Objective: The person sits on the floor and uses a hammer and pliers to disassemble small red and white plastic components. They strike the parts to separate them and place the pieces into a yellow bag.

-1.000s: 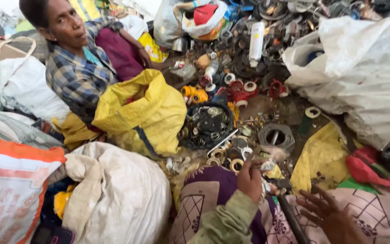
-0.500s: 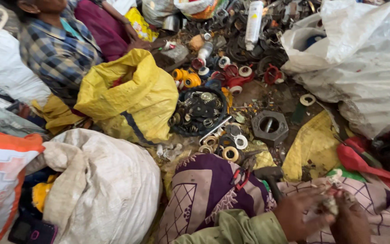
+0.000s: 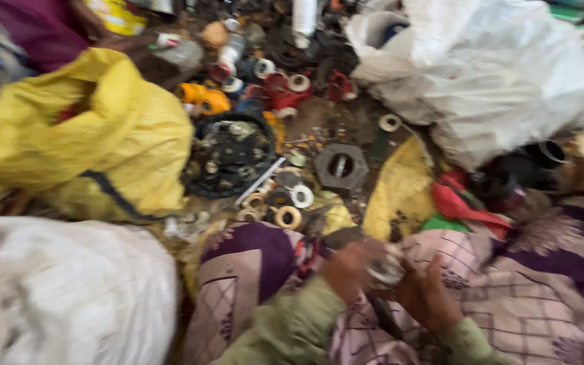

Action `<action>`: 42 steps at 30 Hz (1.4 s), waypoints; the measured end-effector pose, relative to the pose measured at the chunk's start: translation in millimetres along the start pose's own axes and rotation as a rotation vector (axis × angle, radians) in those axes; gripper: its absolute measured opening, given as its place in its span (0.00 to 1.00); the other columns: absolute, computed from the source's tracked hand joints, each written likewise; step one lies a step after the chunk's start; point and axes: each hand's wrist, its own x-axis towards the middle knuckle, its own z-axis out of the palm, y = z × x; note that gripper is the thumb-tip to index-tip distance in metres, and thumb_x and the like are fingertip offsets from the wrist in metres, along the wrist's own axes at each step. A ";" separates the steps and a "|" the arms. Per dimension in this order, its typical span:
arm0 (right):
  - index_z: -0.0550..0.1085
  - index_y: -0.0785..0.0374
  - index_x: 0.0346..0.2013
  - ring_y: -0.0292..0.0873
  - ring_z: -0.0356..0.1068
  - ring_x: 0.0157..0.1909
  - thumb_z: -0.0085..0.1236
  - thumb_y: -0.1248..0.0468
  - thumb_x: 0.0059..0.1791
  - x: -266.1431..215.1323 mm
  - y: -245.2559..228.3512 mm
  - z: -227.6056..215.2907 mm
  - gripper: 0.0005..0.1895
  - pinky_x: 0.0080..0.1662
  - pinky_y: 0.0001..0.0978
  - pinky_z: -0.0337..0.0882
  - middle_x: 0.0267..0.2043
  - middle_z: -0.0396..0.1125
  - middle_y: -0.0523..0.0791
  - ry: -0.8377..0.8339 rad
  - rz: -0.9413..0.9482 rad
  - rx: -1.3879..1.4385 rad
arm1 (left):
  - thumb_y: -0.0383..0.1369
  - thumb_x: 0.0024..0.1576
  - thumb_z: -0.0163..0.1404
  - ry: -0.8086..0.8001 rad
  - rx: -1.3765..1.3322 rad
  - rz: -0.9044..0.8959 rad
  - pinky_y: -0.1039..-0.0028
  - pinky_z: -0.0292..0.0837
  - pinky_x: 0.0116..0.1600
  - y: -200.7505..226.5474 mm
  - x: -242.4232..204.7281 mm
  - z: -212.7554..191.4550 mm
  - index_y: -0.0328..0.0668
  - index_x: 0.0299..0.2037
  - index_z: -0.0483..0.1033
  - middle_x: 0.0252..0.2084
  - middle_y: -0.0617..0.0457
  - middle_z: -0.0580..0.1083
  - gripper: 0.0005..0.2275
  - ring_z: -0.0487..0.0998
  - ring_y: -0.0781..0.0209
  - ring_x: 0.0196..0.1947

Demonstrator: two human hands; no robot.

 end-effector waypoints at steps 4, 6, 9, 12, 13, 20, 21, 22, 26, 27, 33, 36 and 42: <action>0.66 0.63 0.64 0.58 0.67 0.62 0.23 0.32 0.53 0.9 -20.7 12.2 0.44 0.62 0.57 0.63 0.62 0.68 0.53 0.226 -0.092 -0.105 | 0.25 0.56 0.52 0.323 0.264 -0.283 0.60 0.74 0.52 -55.5 14.4 -84.4 0.37 0.50 0.80 0.42 0.42 0.76 0.12 0.78 0.46 0.46; 0.68 0.67 0.60 0.58 0.68 0.61 0.25 0.35 0.58 2.0 -23.6 2.8 0.40 0.63 0.57 0.63 0.59 0.69 0.54 0.184 -0.191 -0.091 | 0.28 0.44 0.57 0.300 0.754 -0.364 0.52 0.69 0.52 -62.8 14.8 -141.2 0.39 0.39 0.82 0.47 0.41 0.78 0.12 0.76 0.41 0.47; 0.70 0.66 0.58 0.53 0.70 0.55 0.28 0.37 0.58 5.7 -15.5 -20.8 0.38 0.58 0.52 0.65 0.52 0.71 0.51 0.320 -0.174 -0.108 | 0.33 0.46 0.62 0.423 0.803 -0.329 0.53 0.68 0.53 -66.3 40.9 -176.8 0.39 0.37 0.82 0.49 0.40 0.78 0.10 0.76 0.39 0.48; 0.70 0.67 0.57 0.51 0.71 0.51 0.31 0.39 0.60 16.2 1.2 -41.4 0.35 0.55 0.49 0.68 0.49 0.72 0.51 0.286 -0.156 -0.034 | 0.35 0.54 0.61 0.460 0.422 -0.272 0.57 0.72 0.52 -82.0 75.5 -170.0 0.37 0.42 0.81 0.46 0.42 0.80 0.10 0.79 0.43 0.45; 0.71 0.66 0.56 0.51 0.72 0.50 0.32 0.40 0.58 19.3 5.5 -47.0 0.34 0.54 0.50 0.69 0.49 0.72 0.51 0.345 -0.119 -0.050 | 0.35 0.56 0.61 0.444 0.254 -0.269 0.59 0.74 0.51 -91.7 85.5 -159.2 0.37 0.43 0.81 0.44 0.43 0.80 0.11 0.81 0.45 0.43; 0.71 0.65 0.56 0.49 0.74 0.45 0.39 0.45 0.54 28.2 14.4 -69.0 0.30 0.48 0.46 0.73 0.47 0.74 0.50 0.582 -0.012 -0.136 | 0.35 0.54 0.61 0.337 0.022 -0.418 0.63 0.78 0.39 -199.1 94.9 -46.5 0.34 0.42 0.82 0.36 0.40 0.80 0.12 0.83 0.48 0.35; 0.71 0.64 0.57 0.48 0.75 0.44 0.40 0.46 0.53 28.6 15.4 -70.1 0.29 0.47 0.45 0.74 0.47 0.74 0.49 0.569 -0.026 -0.146 | 0.35 0.54 0.60 0.334 -0.048 -0.474 0.65 0.78 0.39 -216.1 92.8 -34.0 0.35 0.43 0.82 0.36 0.42 0.81 0.12 0.84 0.51 0.34; 0.71 0.64 0.57 0.49 0.75 0.42 0.43 0.49 0.52 32.0 16.3 -71.0 0.27 0.44 0.46 0.75 0.46 0.75 0.49 0.687 -0.029 -0.207 | 0.35 0.53 0.60 0.343 -0.109 -0.543 0.67 0.79 0.38 -230.5 85.4 -27.4 0.36 0.43 0.83 0.36 0.44 0.82 0.12 0.85 0.55 0.33; 0.72 0.65 0.58 0.45 0.72 0.35 0.55 0.57 0.53 71.0 3.0 -81.8 0.22 0.37 0.40 0.73 0.39 0.73 0.50 0.961 -0.051 -0.772 | 0.38 0.55 0.59 0.383 -0.508 -0.694 0.69 0.79 0.36 -272.2 88.3 -15.0 0.38 0.41 0.82 0.31 0.48 0.82 0.11 0.84 0.61 0.29; 0.73 0.65 0.60 0.42 0.70 0.35 0.58 0.59 0.53 86.3 -4.2 -86.9 0.22 0.36 0.37 0.72 0.37 0.72 0.50 0.975 -0.066 -0.990 | 0.39 0.56 0.59 0.348 -0.481 -0.725 0.69 0.78 0.36 -276.0 90.9 -14.9 0.39 0.39 0.83 0.30 0.49 0.82 0.11 0.84 0.60 0.28; 0.70 0.66 0.57 0.63 0.69 0.45 0.65 0.59 0.46 232.5 -87.6 -153.0 0.28 0.45 0.51 0.70 0.46 0.68 0.57 0.631 -0.550 -2.192 | 0.43 0.52 0.62 0.047 -0.294 -0.729 0.62 0.77 0.39 -273.0 85.3 -9.1 0.38 0.35 0.82 0.31 0.44 0.81 0.15 0.83 0.48 0.34; 0.71 0.59 0.57 0.59 0.69 0.49 0.67 0.55 0.49 317.8 -125.3 -191.0 0.25 0.50 0.52 0.70 0.49 0.67 0.56 0.753 -0.453 -2.130 | 0.44 0.53 0.61 0.085 -0.357 -0.694 0.62 0.78 0.39 -271.8 89.1 -13.7 0.37 0.36 0.81 0.32 0.44 0.81 0.15 0.84 0.47 0.35; 0.77 0.61 0.54 0.62 0.66 0.57 0.70 0.57 0.45 390.6 -172.4 -234.0 0.24 0.54 0.53 0.71 0.57 0.68 0.59 0.497 -0.562 -2.340 | 0.45 0.53 0.59 0.165 -0.439 -0.830 0.64 0.79 0.41 -270.5 92.8 -32.5 0.38 0.37 0.81 0.32 0.44 0.81 0.16 0.85 0.49 0.34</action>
